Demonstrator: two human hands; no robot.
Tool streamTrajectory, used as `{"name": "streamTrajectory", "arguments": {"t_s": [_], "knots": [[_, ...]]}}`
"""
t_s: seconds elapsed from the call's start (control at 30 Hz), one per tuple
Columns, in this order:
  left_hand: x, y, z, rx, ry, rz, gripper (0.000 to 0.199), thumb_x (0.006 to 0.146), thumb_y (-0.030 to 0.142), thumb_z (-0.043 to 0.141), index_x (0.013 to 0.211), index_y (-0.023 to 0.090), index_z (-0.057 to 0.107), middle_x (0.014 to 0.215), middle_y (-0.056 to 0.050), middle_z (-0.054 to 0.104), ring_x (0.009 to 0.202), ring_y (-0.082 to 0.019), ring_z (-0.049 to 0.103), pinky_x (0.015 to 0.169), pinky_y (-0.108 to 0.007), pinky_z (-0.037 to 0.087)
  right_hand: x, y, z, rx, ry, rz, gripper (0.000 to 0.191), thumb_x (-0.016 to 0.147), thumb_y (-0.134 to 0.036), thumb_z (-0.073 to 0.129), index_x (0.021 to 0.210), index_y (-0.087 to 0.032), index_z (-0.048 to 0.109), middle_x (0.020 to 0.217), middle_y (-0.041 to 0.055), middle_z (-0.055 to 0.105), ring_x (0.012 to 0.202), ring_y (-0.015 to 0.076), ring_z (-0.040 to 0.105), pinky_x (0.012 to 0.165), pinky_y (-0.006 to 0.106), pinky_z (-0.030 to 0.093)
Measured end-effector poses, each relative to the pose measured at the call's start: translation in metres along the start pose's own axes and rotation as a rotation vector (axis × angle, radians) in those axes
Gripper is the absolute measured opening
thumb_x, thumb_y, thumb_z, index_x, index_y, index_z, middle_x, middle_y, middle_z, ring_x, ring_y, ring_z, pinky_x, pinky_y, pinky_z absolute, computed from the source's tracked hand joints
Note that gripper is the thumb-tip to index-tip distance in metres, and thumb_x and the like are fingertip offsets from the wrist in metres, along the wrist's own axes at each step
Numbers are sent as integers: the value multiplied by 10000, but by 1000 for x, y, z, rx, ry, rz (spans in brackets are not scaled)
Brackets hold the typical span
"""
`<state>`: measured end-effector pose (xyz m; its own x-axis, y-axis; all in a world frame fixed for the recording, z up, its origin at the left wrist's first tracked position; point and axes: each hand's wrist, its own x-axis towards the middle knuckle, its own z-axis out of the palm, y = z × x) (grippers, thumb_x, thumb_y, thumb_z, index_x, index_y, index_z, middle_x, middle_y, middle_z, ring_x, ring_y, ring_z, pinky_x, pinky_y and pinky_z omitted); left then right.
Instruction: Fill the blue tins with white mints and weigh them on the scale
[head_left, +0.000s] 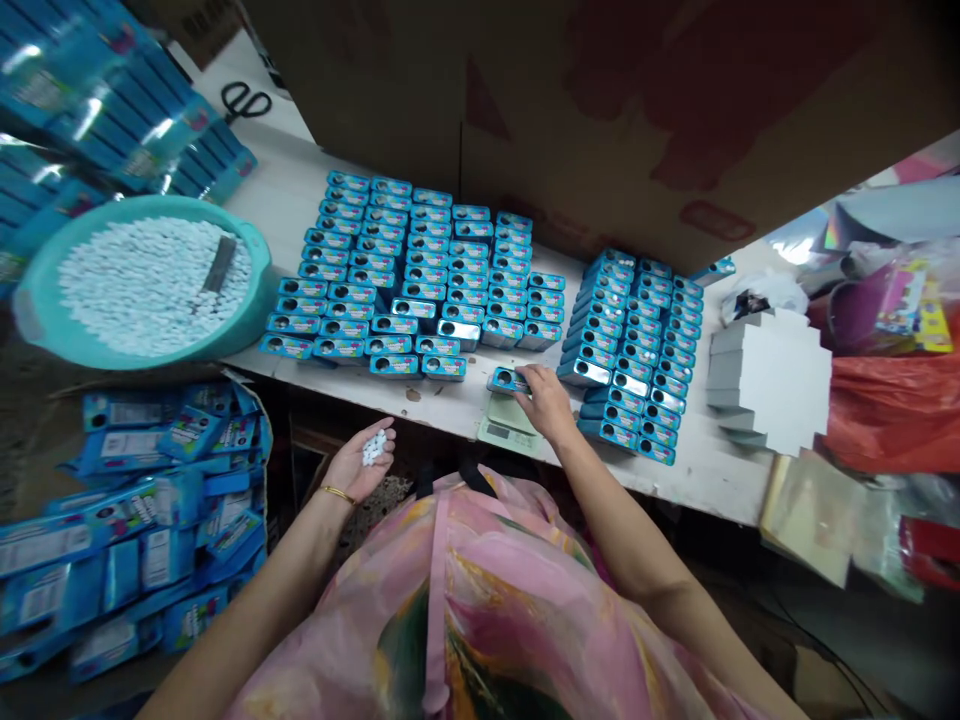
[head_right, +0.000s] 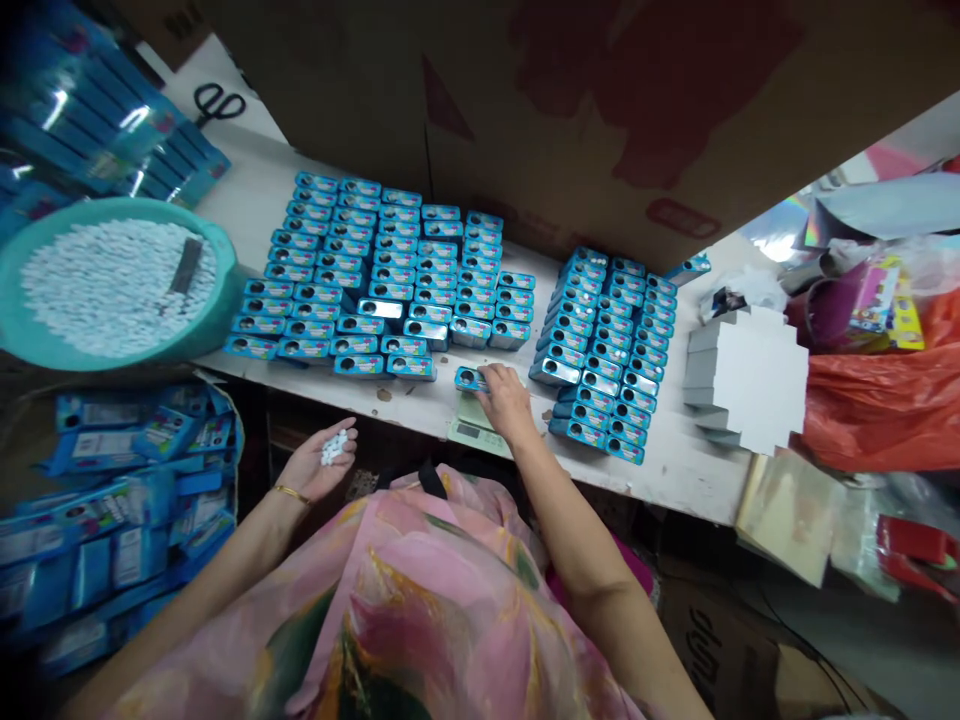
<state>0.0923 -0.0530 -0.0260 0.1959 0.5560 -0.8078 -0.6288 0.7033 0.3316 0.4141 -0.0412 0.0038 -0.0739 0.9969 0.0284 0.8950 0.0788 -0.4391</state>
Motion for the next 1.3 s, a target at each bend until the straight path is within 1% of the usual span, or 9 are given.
{"name": "streamTrajectory", "arguments": {"t_s": [0.2, 0.3, 0.37, 0.47, 0.6, 0.77, 0.97, 1.13, 1.3], "knots": [[0, 3, -6, 9, -22, 31, 212, 760, 77, 457, 932, 101, 579, 698, -62, 560, 519, -81, 507, 357, -147, 360, 64, -28, 31, -89, 17, 11, 380, 775, -227, 532, 1152, -203, 487, 1090, 80, 523, 991, 225, 433, 805, 331, 410], [4, 2, -9, 24, -26, 24, 221, 753, 65, 463, 936, 99, 582, 712, -63, 557, 526, -83, 511, 362, -150, 365, 77, -30, 48, -108, -5, -18, 377, 772, -209, 542, 1146, -194, 496, 1102, 57, 525, 993, 200, 435, 778, 289, 418], [9, 1, -9, 35, -21, 7, 227, 749, 60, 464, 937, 101, 584, 714, -63, 555, 527, -85, 513, 363, -152, 367, 72, -23, 47, -116, 11, -28, 434, 782, -235, 541, 1204, -204, 443, 1164, 34, 494, 1032, 178, 415, 775, 258, 417], [15, 1, -7, 51, -18, -17, 226, 742, 59, 472, 933, 105, 585, 717, -61, 554, 526, -83, 512, 358, -150, 362, 45, 2, 23, -143, 72, 20, 393, 830, -272, 474, 1211, -186, 438, 1200, 51, 467, 1071, 178, 381, 857, 282, 375], [20, 0, 6, 62, -33, -41, 221, 742, 57, 473, 929, 102, 582, 723, -62, 555, 521, -78, 505, 358, -149, 367, 3, 56, -15, -341, 183, 287, 247, 828, -237, 453, 1031, -160, 570, 1149, 121, 479, 1039, 254, 376, 840, 399, 340], [20, -1, 32, 78, -86, -66, 212, 757, 63, 457, 927, 112, 575, 699, -53, 548, 515, -79, 501, 350, -148, 364, -17, 95, -30, -526, 51, 244, 179, 820, -186, 445, 836, -197, 623, 1191, 92, 464, 1052, 267, 376, 812, 402, 322], [20, -8, 46, 111, -115, -76, 191, 783, 87, 443, 927, 99, 568, 695, -74, 572, 533, -95, 537, 362, -153, 393, -30, 56, -40, -528, 11, 27, 216, 819, -166, 439, 967, -221, 586, 1176, 85, 472, 1038, 243, 382, 889, 406, 277], [14, -29, 65, 130, -133, -140, 187, 778, 65, 450, 915, 55, 577, 763, -140, 624, 657, -151, 612, 546, -231, 517, -26, 7, -17, -429, -105, -88, 205, 823, -179, 451, 972, -243, 576, 1128, 75, 512, 942, 218, 440, 783, 354, 357], [9, -40, 72, 109, -167, -214, 196, 779, 76, 459, 927, 52, 585, 876, -178, 642, 861, -227, 618, 729, -321, 526, -38, 2, -11, -209, 27, -48, 316, 817, -274, 497, 1129, -225, 505, 1196, 82, 496, 1060, 233, 423, 860, 378, 363]]}}
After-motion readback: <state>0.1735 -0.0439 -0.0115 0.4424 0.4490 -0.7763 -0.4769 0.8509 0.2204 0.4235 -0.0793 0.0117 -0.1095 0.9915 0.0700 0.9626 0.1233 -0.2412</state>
